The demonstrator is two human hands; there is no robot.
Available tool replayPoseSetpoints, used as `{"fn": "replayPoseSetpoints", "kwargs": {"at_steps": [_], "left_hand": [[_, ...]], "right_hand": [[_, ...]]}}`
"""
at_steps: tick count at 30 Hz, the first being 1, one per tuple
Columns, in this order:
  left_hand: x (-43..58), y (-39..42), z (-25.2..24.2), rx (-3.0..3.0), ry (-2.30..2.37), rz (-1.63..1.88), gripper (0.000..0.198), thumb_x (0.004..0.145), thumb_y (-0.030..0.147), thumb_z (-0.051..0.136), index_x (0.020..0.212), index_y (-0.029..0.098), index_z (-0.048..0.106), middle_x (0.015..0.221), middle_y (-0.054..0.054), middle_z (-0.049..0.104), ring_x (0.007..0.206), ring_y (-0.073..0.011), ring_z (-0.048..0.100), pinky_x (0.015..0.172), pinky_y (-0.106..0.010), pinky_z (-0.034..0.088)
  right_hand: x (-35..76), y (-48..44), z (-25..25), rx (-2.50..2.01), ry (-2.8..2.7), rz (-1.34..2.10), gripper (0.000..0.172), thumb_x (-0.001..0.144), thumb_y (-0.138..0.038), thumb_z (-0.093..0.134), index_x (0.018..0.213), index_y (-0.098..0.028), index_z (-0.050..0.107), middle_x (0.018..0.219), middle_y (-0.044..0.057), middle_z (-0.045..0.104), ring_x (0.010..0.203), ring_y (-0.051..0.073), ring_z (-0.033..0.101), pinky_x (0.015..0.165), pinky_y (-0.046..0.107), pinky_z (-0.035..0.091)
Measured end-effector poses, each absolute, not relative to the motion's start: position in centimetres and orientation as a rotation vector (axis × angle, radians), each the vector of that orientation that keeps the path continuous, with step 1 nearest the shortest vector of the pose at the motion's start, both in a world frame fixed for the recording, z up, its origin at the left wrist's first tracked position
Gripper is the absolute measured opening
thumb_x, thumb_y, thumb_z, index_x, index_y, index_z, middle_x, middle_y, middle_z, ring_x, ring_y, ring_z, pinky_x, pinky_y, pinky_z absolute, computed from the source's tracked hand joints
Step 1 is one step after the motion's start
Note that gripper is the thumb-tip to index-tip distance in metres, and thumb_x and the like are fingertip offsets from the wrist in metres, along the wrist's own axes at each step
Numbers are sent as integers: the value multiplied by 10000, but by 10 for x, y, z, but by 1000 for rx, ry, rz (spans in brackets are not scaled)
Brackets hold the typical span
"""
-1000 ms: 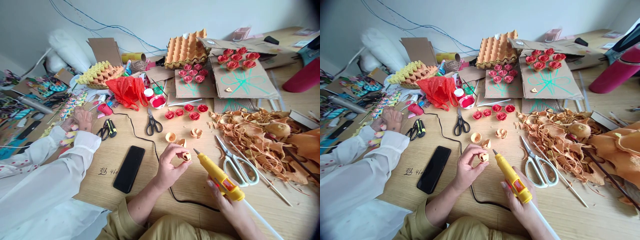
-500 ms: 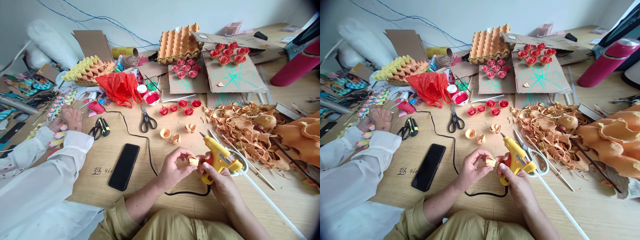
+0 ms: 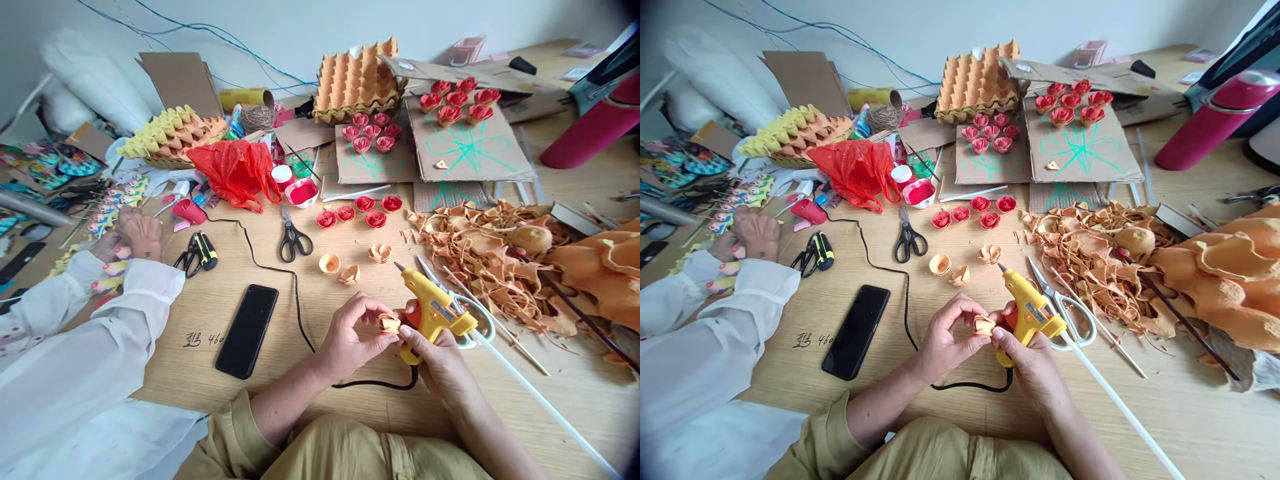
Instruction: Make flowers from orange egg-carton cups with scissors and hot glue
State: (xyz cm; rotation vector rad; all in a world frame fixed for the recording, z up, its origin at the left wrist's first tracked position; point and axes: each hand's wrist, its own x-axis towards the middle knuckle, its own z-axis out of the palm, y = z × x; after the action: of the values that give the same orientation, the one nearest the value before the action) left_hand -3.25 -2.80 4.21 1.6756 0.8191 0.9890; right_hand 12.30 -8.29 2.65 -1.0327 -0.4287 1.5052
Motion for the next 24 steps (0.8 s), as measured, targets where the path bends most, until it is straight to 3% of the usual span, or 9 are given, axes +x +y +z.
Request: {"fn": "replayPoseSetpoints", "kwargs": {"at_steps": [16, 24], "left_hand": [[-33, -25, 37, 1745, 713, 1017, 199, 818, 194, 767, 991, 193, 669, 883, -23, 651, 776, -135, 545, 731, -251, 482], [-34, -25, 35, 1772, 723, 1010, 193, 826, 267, 771, 973, 195, 669, 871, -31, 653, 778, -147, 569, 721, -270, 497]], "right_hand": [[125, -83, 24, -1085, -470, 1519, 392, 707, -388, 897, 985, -252, 655, 849, 5, 713, 683, 137, 608, 646, 246, 508], [126, -84, 21, -1073, -480, 1532, 389, 736, -380, 876, 1022, -279, 634, 862, -7, 708, 701, 137, 620, 654, 240, 512]]}}
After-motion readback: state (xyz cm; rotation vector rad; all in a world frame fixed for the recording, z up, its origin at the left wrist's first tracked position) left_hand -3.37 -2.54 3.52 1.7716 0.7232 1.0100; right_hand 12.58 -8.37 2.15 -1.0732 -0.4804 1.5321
